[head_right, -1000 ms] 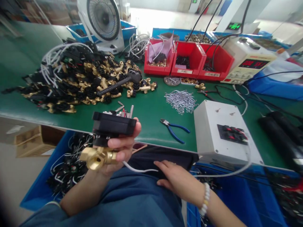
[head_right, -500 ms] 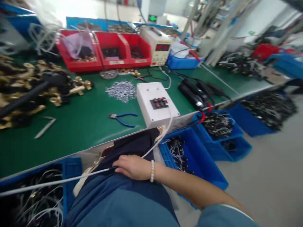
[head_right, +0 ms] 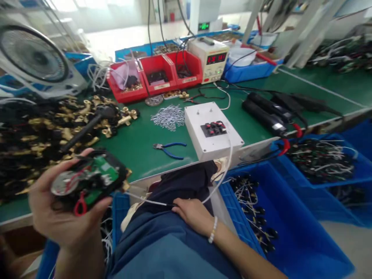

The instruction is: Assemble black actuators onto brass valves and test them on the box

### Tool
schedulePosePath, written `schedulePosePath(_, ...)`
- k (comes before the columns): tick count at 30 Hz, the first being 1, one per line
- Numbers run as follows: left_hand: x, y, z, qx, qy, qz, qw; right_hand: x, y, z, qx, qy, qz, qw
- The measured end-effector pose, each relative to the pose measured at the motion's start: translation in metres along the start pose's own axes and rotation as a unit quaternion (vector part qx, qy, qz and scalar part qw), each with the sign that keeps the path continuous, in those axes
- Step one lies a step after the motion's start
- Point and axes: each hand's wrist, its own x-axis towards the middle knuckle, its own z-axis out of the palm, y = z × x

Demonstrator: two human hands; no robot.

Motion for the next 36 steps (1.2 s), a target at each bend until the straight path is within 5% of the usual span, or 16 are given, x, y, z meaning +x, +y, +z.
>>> schedulePosePath(3,-0.004,0.001,0.004,-0.003,-0.039,0.098,0.994,-0.001,0.006,0.005,0.001,0.018,0.017,1.0)
schedulePosePath(14,-0.003,0.003,-0.002,-0.045,-0.051,0.082,0.994,0.011,0.006,0.009,0.009,0.03,0.014,0.999)
schedulePosePath(21,0.0,0.002,-0.008,-0.008,-0.041,0.108,0.993,0.01,0.014,0.012,0.086,0.119,-0.046,0.988)
schedulePosePath(28,-0.004,0.0,-0.006,0.01,-0.034,0.098,0.995,-0.005,0.006,-0.013,0.332,0.113,0.023,0.936)
schedulePosePath(36,-0.008,0.009,0.006,-0.007,-0.033,0.031,0.999,-0.029,0.014,-0.044,0.412,0.234,0.06,0.879)
